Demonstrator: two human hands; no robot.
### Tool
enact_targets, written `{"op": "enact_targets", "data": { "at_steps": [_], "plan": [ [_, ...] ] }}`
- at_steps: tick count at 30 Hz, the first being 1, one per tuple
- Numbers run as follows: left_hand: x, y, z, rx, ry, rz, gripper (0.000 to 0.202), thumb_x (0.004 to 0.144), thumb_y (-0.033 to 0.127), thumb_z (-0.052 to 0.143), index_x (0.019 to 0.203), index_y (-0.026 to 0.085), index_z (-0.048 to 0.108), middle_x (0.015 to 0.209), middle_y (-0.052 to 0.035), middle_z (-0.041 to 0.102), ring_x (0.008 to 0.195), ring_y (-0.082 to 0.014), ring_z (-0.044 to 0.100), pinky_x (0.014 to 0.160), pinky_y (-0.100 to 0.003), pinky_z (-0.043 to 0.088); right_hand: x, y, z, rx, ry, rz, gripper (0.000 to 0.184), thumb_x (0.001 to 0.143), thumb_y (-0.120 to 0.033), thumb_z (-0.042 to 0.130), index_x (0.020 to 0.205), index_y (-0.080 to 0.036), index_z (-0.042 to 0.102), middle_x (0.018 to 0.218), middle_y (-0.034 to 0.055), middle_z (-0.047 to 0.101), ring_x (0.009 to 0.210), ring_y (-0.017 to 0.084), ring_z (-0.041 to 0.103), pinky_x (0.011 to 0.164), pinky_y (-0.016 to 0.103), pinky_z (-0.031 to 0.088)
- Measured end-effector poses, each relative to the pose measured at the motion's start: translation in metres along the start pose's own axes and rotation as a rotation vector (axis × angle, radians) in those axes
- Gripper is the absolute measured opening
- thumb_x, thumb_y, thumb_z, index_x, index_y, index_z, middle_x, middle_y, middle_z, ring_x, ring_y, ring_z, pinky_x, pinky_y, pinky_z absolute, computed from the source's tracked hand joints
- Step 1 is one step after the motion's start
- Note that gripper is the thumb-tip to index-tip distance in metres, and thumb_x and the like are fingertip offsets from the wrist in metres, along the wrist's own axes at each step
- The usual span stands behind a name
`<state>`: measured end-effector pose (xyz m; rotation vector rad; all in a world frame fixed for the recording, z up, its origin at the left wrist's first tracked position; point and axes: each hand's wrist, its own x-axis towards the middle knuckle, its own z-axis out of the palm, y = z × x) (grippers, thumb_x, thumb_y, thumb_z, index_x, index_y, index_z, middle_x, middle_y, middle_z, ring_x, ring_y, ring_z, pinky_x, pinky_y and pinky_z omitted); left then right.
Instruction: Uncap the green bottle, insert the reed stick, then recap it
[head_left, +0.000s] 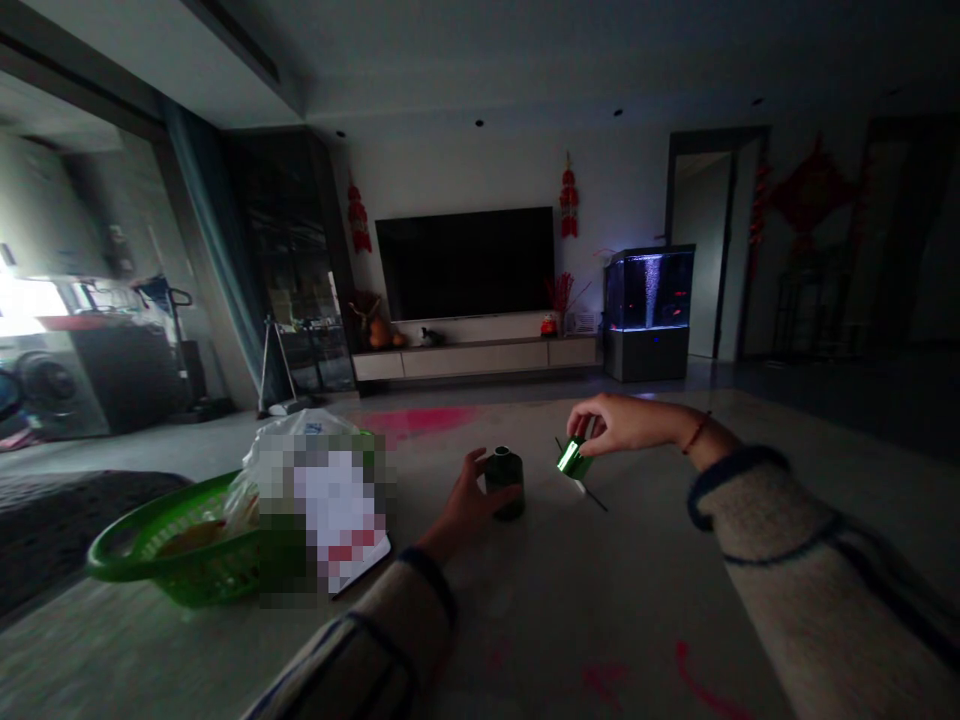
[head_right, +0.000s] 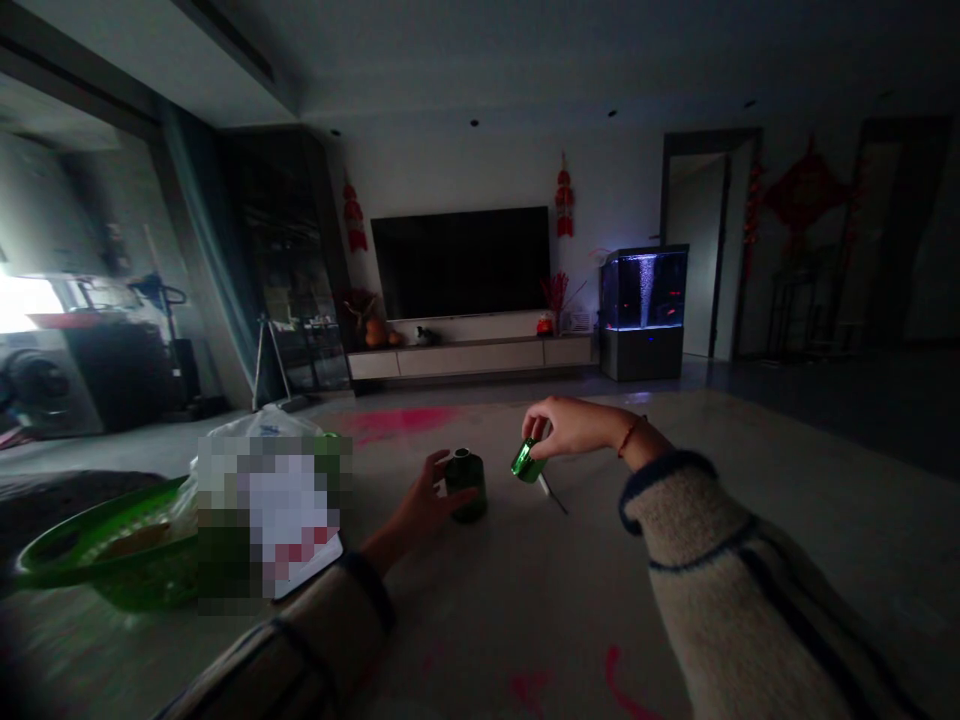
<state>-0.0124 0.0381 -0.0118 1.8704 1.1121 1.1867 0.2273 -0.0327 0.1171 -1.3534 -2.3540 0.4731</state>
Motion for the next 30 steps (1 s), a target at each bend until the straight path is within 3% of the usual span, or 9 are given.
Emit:
{"op": "enact_targets", "data": {
  "at_steps": [6,10,12,16,20,30],
  "plan": [
    [-0.006,0.015,-0.004,0.256,0.130,0.097,0.076,0.058,0.042,0.067,0.120,0.017,0.031,0.123,-0.0152,0.042,0.116,-0.0268,0.039,0.095,-0.042,0.032,0.001,-0.003,-0.002,0.097,0.092,-0.051,0.029,0.065,-0.026,0.062,0.091,-0.013,0.055,0.089,0.0074,0.062,0.072,0.013,0.057,0.065,0.025,0.046],
    [-0.019,0.041,-0.002,0.361,0.259,0.363,0.064,0.062,0.039,0.065,0.117,0.021,0.036,0.122,-0.0100,0.043,0.116,-0.0242,0.038,0.096,-0.042,0.031,0.004,-0.004,0.000,0.186,0.125,-0.099,0.028,0.066,-0.026,0.062,0.090,-0.013,0.054,0.087,0.0068,0.061,0.072,0.012,0.056,0.066,0.025,0.047],
    [-0.026,0.054,0.002,0.376,0.311,0.418,0.056,0.065,0.037,0.064,0.113,0.022,0.039,0.119,-0.0087,0.045,0.113,-0.0224,0.041,0.095,-0.040,0.032,0.006,-0.004,0.002,0.226,0.124,-0.104,0.029,0.066,-0.026,0.062,0.091,-0.013,0.053,0.088,0.0068,0.060,0.072,0.012,0.056,0.067,0.026,0.047],
    [-0.040,0.069,0.015,0.345,0.267,0.477,0.053,0.065,0.037,0.065,0.110,0.023,0.042,0.114,-0.0074,0.049,0.107,-0.0221,0.046,0.091,-0.040,0.036,0.008,-0.008,0.006,0.265,0.090,-0.107,0.030,0.066,-0.027,0.062,0.091,-0.013,0.053,0.087,0.0060,0.060,0.072,0.012,0.056,0.067,0.026,0.047],
    [-0.045,0.072,0.022,0.339,0.240,0.476,0.053,0.064,0.033,0.066,0.110,0.023,0.043,0.109,-0.0069,0.052,0.102,-0.0211,0.049,0.087,-0.037,0.039,0.008,-0.014,0.009,0.256,0.071,-0.118,0.031,0.066,-0.028,0.063,0.091,-0.013,0.053,0.089,0.0058,0.059,0.073,0.012,0.056,0.066,0.026,0.046],
    [-0.040,0.069,0.017,0.315,0.273,0.495,0.035,0.066,0.026,0.063,0.099,0.021,0.051,0.102,-0.0054,0.056,0.094,-0.0186,0.053,0.081,-0.034,0.042,0.010,-0.016,0.012,0.224,0.038,-0.120,0.030,0.067,-0.026,0.061,0.093,-0.013,0.054,0.093,0.0066,0.058,0.069,0.010,0.056,0.065,0.025,0.045]
  ]
}}
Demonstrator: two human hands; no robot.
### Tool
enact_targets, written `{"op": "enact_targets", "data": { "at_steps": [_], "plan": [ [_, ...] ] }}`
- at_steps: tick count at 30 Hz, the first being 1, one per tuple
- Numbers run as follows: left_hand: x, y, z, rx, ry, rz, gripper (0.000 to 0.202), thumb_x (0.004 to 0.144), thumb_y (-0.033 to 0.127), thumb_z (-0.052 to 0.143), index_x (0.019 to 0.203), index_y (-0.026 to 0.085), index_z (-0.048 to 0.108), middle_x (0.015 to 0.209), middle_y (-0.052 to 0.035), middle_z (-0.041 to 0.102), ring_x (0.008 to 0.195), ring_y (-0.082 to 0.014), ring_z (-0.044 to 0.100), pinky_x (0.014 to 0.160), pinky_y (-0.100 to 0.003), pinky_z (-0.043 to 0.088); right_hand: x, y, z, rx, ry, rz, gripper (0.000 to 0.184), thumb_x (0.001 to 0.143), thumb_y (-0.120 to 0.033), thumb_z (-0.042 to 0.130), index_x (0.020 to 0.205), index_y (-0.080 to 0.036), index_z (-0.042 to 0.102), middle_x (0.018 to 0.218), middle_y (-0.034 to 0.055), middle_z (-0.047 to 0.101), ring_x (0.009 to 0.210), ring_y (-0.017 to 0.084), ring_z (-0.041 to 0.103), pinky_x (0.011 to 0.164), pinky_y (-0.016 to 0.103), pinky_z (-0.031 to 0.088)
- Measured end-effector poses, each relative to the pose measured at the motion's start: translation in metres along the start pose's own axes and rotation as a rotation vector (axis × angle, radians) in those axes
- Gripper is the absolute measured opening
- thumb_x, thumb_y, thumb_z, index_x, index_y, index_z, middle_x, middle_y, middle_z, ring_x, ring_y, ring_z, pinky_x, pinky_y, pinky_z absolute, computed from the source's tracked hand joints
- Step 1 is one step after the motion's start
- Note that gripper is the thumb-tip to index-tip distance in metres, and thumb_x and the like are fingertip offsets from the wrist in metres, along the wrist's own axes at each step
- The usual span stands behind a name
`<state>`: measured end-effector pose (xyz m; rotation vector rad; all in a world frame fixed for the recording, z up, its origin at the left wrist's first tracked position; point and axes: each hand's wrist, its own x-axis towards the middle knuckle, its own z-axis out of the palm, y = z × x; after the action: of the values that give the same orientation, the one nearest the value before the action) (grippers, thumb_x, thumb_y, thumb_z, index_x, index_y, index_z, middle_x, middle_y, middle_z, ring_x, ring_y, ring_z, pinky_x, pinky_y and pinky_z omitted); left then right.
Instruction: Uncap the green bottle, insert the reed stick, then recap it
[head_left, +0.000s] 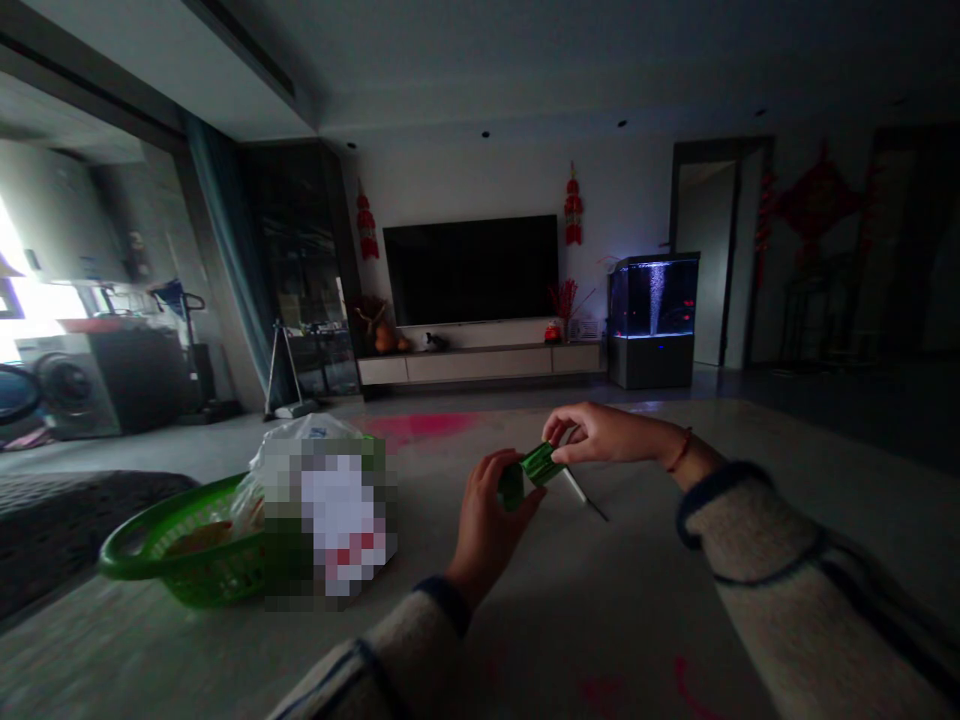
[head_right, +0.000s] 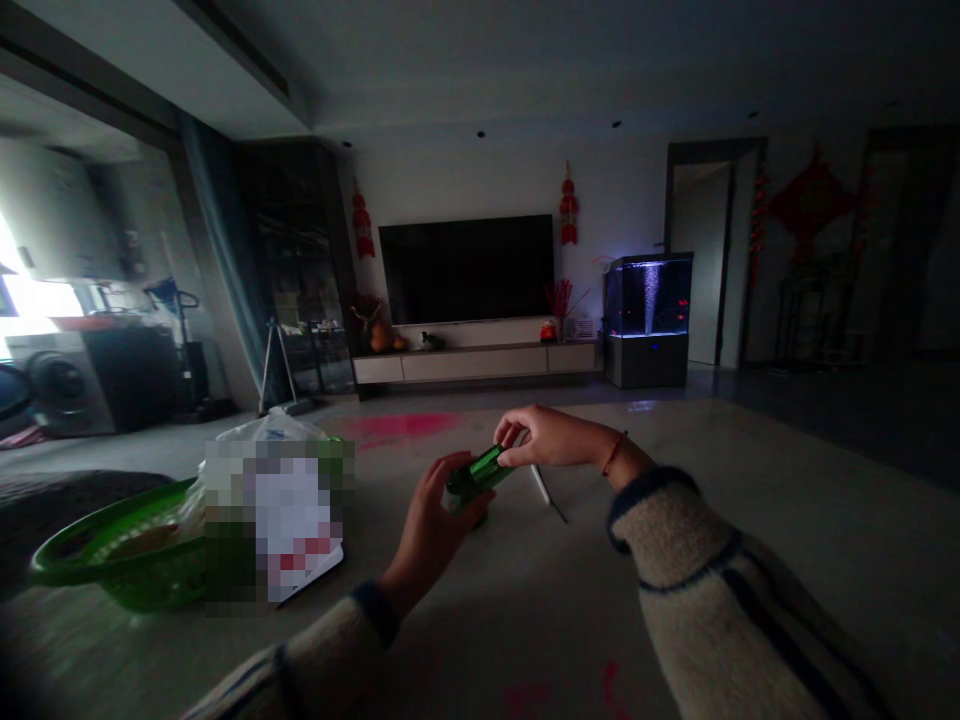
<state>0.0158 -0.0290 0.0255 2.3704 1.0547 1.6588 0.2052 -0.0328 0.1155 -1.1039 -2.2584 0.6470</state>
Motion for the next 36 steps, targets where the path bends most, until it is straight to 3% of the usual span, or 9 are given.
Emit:
{"op": "enact_targets", "data": {
  "at_steps": [14,19,26,31,36],
  "plan": [
    [0.002,0.004,-0.006,0.052,0.029,0.005,0.035,0.066,0.028,0.064,0.098,0.023,0.052,0.111,-0.0065,0.052,0.100,-0.0221,0.050,0.085,-0.040,0.040,0.002,-0.005,0.006,-0.154,0.012,0.025,0.029,0.068,-0.032,0.060,0.091,-0.014,0.058,0.091,0.0074,0.063,0.078,0.015,0.058,0.069,0.026,0.045],
    [0.002,0.005,-0.005,0.063,0.029,0.025,0.035,0.065,0.027,0.065,0.098,0.023,0.051,0.113,-0.0064,0.050,0.101,-0.0222,0.049,0.085,-0.040,0.040,0.004,-0.007,0.009,-0.103,0.006,0.032,0.031,0.073,-0.038,0.055,0.091,-0.014,0.057,0.086,0.0070,0.064,0.077,0.015,0.058,0.068,0.025,0.044],
    [0.002,0.006,-0.005,0.047,0.010,0.046,0.037,0.065,0.027,0.065,0.099,0.023,0.052,0.113,-0.0068,0.050,0.101,-0.0224,0.050,0.085,-0.041,0.040,0.007,0.003,0.011,0.011,-0.071,0.053,0.030,0.073,-0.035,0.056,0.092,-0.013,0.055,0.074,0.0039,0.061,0.068,0.012,0.056,0.063,0.025,0.044],
    [0.002,0.003,-0.004,0.037,0.012,0.038,0.044,0.065,0.027,0.064,0.106,0.024,0.047,0.113,-0.0070,0.051,0.104,-0.0224,0.048,0.088,-0.041,0.038,0.007,0.019,0.004,0.094,-0.091,0.086,0.029,0.073,-0.032,0.055,0.094,-0.012,0.053,0.080,0.0052,0.061,0.068,0.012,0.057,0.063,0.025,0.045],
    [0.000,-0.010,0.000,0.107,0.021,-0.035,0.056,0.063,0.027,0.065,0.114,0.024,0.040,0.117,-0.0081,0.046,0.110,-0.0238,0.044,0.092,-0.042,0.035,0.003,0.062,-0.009,0.027,-0.058,0.306,0.027,0.071,-0.032,0.054,0.090,-0.013,0.054,0.087,0.0072,0.061,0.063,0.011,0.058,0.056,0.023,0.043]
  ]
}}
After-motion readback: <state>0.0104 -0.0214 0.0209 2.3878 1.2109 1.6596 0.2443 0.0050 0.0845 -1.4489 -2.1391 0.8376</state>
